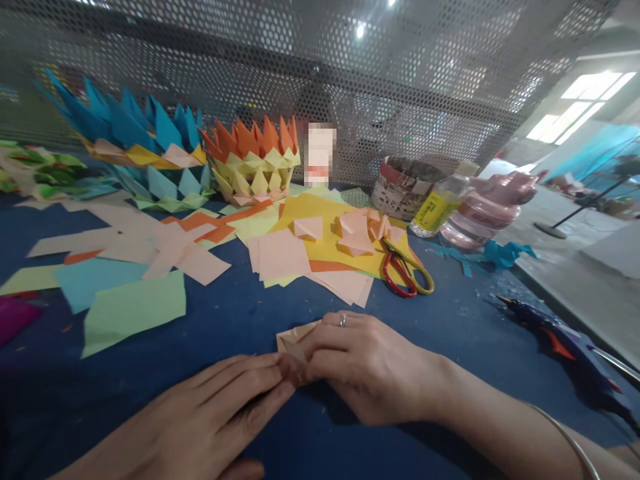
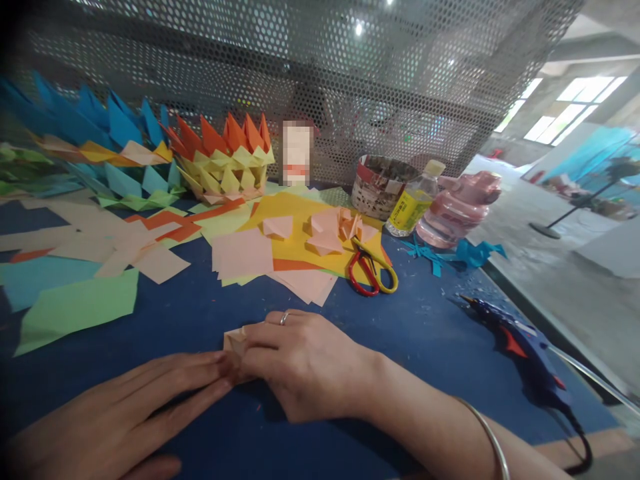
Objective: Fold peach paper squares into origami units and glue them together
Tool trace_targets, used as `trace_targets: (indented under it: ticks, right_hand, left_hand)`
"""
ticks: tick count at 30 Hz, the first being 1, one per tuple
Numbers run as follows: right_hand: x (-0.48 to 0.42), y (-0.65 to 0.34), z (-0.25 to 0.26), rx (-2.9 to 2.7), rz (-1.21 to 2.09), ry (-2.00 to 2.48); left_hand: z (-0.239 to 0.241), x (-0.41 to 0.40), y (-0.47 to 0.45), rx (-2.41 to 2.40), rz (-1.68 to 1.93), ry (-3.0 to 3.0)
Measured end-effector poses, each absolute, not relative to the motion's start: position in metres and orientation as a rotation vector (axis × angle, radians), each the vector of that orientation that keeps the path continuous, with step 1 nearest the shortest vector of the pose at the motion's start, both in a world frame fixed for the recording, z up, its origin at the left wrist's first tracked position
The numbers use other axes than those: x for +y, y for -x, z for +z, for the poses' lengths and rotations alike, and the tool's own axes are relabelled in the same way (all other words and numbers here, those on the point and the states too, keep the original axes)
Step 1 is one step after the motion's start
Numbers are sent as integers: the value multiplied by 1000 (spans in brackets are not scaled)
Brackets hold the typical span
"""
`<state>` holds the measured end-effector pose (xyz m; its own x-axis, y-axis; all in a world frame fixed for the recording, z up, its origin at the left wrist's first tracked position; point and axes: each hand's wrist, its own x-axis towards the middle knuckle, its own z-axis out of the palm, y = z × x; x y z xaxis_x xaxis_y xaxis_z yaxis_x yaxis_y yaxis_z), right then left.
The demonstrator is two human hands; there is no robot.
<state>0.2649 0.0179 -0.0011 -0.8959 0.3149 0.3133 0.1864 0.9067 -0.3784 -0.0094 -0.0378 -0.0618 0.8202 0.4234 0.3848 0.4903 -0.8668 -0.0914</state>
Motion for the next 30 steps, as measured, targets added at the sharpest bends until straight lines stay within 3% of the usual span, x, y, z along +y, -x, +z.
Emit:
trace_targets:
  ticks: [16,30]
  right_hand:
    - [14,-269,-4,-2801,172,321]
    - [11,-269,-10,-2755,120,451]
  left_hand:
    - [-73,-36,12,-666,-542,2774]
    - [-80,-35,13,-647,-551,2757]
